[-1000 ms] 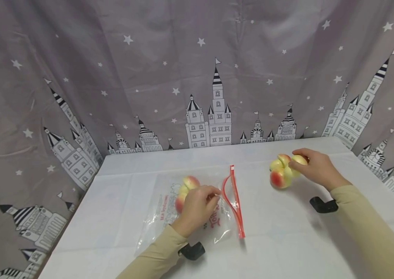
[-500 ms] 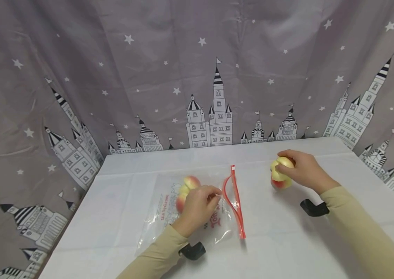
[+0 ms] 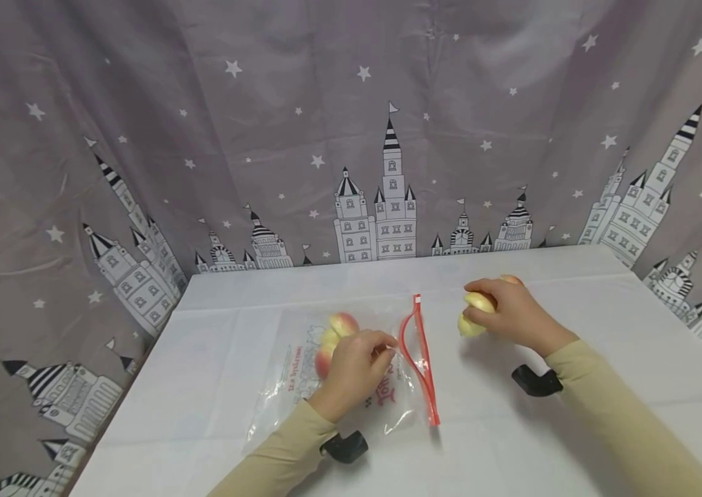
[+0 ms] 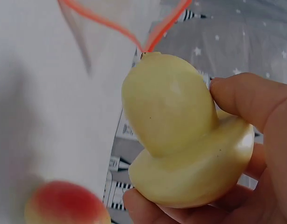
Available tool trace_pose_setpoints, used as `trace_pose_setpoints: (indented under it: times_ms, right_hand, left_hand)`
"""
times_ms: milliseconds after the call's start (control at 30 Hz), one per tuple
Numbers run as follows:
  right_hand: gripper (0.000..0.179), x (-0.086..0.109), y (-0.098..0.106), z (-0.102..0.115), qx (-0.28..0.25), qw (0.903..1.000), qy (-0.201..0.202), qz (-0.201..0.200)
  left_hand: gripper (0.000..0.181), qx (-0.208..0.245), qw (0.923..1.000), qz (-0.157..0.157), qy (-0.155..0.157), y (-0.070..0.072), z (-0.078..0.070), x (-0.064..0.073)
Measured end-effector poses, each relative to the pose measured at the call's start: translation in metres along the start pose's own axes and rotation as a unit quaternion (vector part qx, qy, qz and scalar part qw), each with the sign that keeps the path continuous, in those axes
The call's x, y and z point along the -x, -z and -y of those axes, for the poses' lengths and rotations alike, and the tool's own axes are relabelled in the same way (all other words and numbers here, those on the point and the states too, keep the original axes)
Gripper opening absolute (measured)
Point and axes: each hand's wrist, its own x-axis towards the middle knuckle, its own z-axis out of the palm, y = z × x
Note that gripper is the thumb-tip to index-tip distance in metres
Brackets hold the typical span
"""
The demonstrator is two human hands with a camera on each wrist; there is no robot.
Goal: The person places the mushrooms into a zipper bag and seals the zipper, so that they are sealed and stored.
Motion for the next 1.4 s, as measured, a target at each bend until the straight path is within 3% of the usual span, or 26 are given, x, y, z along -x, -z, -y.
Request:
trace_pose_setpoints:
  times_ms: [333, 667, 1067, 1400]
  right_hand:
    - [0.039, -0.002, -0.027, 0.015, -0.001, 0.9979, 0.065, -0.001]
    - [0.042, -0.001, -0.048, 0.022, -0.011, 0.9970, 0.075, 0.016]
    - [0.041, 0.000, -0.068, 0.028, -0.059, 0.9936, 0.090, 0.037]
    - [0.022, -0.002, -0.088, 0.033, -0.073, 0.9889, 0.128, 0.021]
  left_hand:
    - [0.012, -0.003, 1.0000, -0.004, -0.002, 0.000, -0.001, 0.000]
    - [0.012, -0.018, 0.9996, -0.013, -0.019, 0.000, 0.001, 0.000]
    - [0.011, -0.021, 0.9994, -0.011, -0.024, 0.000, 0.002, 0.000]
    - [0.011, -0.021, 0.9994, -0.011, -0.025, 0.000, 0.002, 0.000]
